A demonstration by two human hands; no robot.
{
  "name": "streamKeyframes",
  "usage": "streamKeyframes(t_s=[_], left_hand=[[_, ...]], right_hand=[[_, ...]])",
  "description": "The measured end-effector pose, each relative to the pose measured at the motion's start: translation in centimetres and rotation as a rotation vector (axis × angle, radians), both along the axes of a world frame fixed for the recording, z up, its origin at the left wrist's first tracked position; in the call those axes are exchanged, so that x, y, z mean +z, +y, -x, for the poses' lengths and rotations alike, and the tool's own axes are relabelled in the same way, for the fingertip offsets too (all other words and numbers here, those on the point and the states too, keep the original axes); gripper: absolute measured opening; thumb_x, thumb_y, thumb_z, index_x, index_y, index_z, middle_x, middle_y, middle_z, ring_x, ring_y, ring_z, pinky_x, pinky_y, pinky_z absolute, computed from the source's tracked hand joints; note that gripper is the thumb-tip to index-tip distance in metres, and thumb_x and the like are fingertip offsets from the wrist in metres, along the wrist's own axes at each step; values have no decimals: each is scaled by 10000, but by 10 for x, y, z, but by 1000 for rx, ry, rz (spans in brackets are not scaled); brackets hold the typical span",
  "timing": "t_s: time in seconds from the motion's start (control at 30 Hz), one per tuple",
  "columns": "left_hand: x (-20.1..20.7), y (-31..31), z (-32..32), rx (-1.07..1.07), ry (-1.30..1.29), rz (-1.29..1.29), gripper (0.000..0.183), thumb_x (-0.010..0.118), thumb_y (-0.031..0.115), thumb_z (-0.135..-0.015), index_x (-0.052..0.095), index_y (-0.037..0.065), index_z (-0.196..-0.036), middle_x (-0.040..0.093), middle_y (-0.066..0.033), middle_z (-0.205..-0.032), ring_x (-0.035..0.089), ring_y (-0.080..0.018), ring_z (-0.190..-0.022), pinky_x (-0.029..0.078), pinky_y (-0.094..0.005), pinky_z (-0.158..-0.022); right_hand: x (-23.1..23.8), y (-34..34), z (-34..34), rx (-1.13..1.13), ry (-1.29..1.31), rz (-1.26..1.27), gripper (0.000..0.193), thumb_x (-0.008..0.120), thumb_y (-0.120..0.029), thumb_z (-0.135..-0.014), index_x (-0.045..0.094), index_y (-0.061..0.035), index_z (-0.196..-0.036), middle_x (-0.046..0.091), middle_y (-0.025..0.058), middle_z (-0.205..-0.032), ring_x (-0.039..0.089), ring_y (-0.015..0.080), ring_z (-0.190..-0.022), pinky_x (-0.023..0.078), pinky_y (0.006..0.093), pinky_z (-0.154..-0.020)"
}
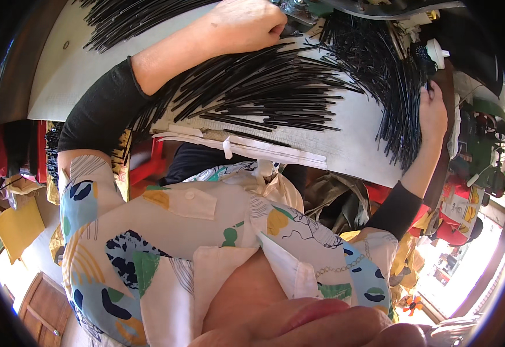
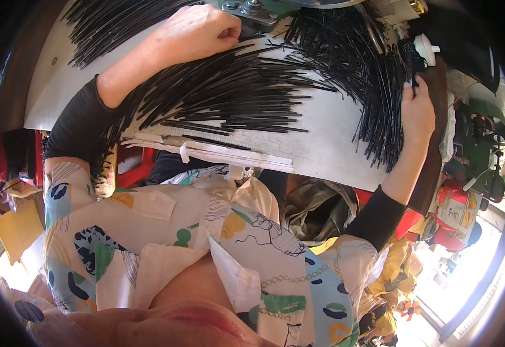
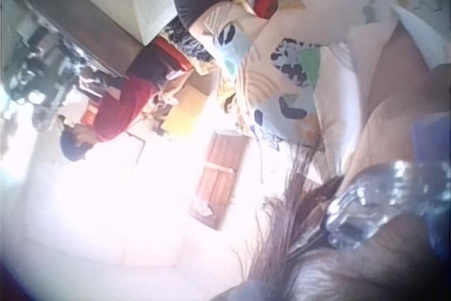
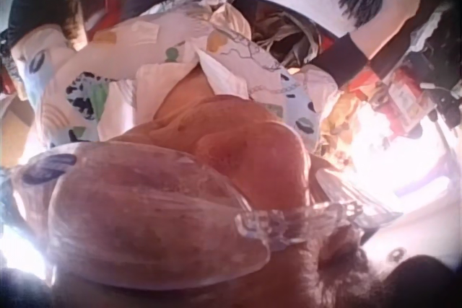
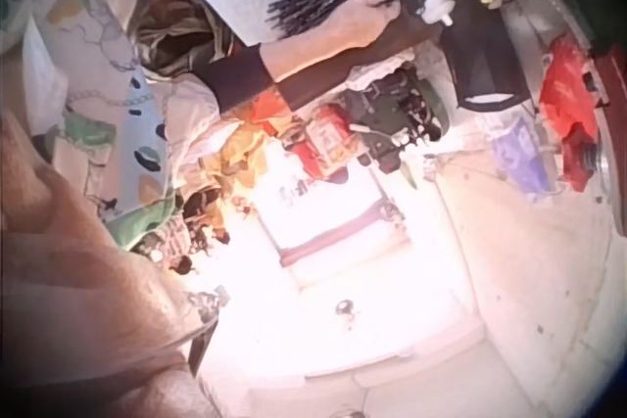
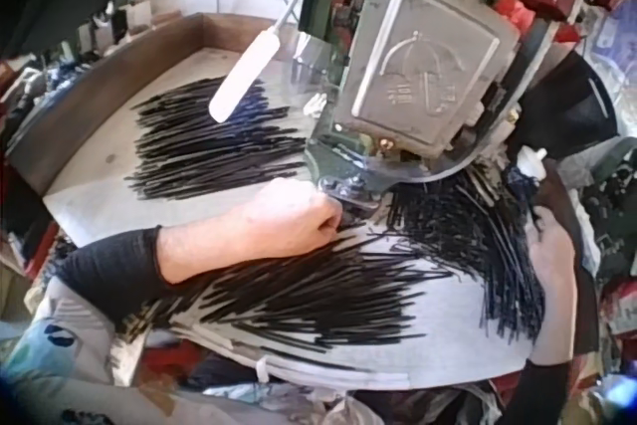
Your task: The person picks up umbrella ribs from the table by hand, inserts them into a machine fixture to assemble the components, and stacks the finished ribs into piles.
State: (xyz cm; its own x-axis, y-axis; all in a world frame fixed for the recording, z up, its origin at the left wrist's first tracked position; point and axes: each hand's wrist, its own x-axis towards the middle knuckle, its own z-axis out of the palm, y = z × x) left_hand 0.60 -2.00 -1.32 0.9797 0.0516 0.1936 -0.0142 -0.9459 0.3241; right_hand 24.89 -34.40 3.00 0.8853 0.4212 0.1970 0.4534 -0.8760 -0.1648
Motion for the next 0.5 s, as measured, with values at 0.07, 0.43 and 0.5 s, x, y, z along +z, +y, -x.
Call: streamKeyframes(t_s=[0.07, 0.43, 0.5], left_hand=[[-7, -3, -2, -60, -126, -13, 145, 603, 196, -800, 621, 54, -776, 597, -89, -614, 588, -229, -534, 461, -321, -518], [-10, -3, 1, -65, -183, -13, 141, 604, 198, -791, 625, 62, -823, 624, -107, -688, 603, -271, -622, 479, -354, -572], [-6, -1, 1, -58, -176, 13, 162, 603, 215, -803, 635, 61, -841, 632, -86, -679, 607, -232, -590, 478, -324, -534]], right_hand=[[-10, -2, -1, 259, -524, 156, 405, 525, -281, -877, 499, -54, -1212, 638, 105, -913, 606, 171, -767, 477, 269, -699], [-47, 116, 74, 873, -410, 92, 116, 588, -83, -773, 616, -91, -885, 574, 14, -893, 572, 202, -840, 487, 327, -698], [-45, 118, 73, 882, -425, 77, 104, 586, -81, -771, 614, -84, -871, 572, 13, -887, 572, 198, -832, 486, 327, -695]])
